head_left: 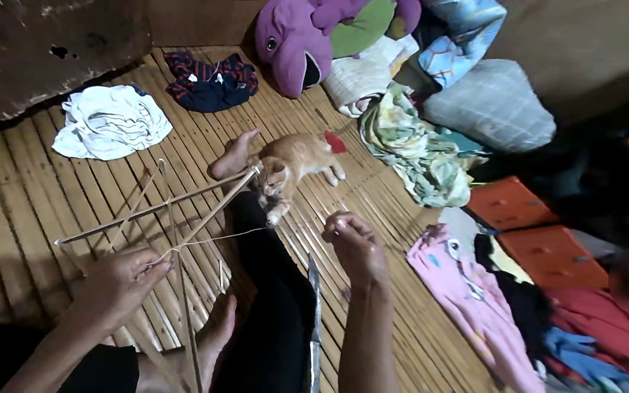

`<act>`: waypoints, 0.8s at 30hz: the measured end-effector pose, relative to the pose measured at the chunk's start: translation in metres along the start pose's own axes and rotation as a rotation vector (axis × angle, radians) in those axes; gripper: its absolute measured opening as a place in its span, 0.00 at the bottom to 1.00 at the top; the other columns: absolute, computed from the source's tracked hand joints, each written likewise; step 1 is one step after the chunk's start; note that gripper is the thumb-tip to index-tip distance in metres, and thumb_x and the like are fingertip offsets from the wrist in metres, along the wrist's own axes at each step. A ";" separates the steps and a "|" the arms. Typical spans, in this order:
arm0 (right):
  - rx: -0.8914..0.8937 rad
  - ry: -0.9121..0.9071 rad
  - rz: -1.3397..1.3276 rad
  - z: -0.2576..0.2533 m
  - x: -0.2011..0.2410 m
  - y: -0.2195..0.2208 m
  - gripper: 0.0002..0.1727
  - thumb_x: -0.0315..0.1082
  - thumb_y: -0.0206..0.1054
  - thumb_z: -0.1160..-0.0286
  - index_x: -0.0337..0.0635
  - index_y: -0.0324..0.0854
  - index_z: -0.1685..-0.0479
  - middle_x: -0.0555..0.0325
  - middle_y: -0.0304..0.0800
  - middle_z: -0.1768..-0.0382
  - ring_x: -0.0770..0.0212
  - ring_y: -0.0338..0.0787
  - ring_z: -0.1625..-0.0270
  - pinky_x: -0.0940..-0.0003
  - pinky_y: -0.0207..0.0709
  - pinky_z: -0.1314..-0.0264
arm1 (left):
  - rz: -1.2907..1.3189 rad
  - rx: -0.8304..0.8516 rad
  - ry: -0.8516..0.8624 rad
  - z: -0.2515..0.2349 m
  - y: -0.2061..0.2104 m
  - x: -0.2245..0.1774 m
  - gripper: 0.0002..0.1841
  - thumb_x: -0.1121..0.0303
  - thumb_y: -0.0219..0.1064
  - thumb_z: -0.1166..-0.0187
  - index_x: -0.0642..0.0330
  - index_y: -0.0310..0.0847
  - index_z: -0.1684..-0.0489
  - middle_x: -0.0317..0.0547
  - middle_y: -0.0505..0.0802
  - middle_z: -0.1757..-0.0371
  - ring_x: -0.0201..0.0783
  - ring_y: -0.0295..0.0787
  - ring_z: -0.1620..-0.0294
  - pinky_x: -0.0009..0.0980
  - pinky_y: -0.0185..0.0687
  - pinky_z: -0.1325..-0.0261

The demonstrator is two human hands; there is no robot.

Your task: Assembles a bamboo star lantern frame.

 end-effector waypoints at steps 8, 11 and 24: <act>0.153 -0.257 -0.142 0.035 0.050 0.011 0.09 0.46 0.68 0.19 0.58 0.93 0.63 0.74 0.91 0.61 0.77 0.86 0.60 0.81 0.79 0.57 | -0.029 -0.012 0.015 0.012 -0.042 -0.004 0.16 0.62 0.60 0.19 0.68 0.84 0.69 0.43 0.83 0.75 0.30 0.73 0.77 0.33 0.72 0.73; 0.122 -0.329 -0.167 0.037 0.071 0.018 0.10 0.48 0.66 0.18 0.60 0.92 0.61 0.73 0.90 0.61 0.76 0.86 0.63 0.80 0.79 0.60 | -0.010 -0.014 -0.029 0.017 -0.047 0.004 0.16 0.62 0.60 0.20 0.67 0.84 0.67 0.40 0.83 0.73 0.26 0.72 0.77 0.29 0.71 0.72; -0.579 0.296 0.381 -0.063 -0.063 -0.040 0.24 0.43 0.54 0.07 0.32 0.73 0.26 0.37 0.80 0.30 0.47 0.86 0.36 0.50 0.81 0.37 | 0.110 0.037 -0.228 0.036 -0.070 -0.002 0.14 0.73 0.60 0.15 0.83 0.82 0.52 0.67 0.89 0.56 0.41 0.85 0.63 0.37 0.84 0.54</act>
Point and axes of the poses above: each hand's wrist, its own z-axis away from the middle knuckle, its own y-axis out of the palm, x = y × z, the point moved 2 cm from there along -z, towards the middle knuckle
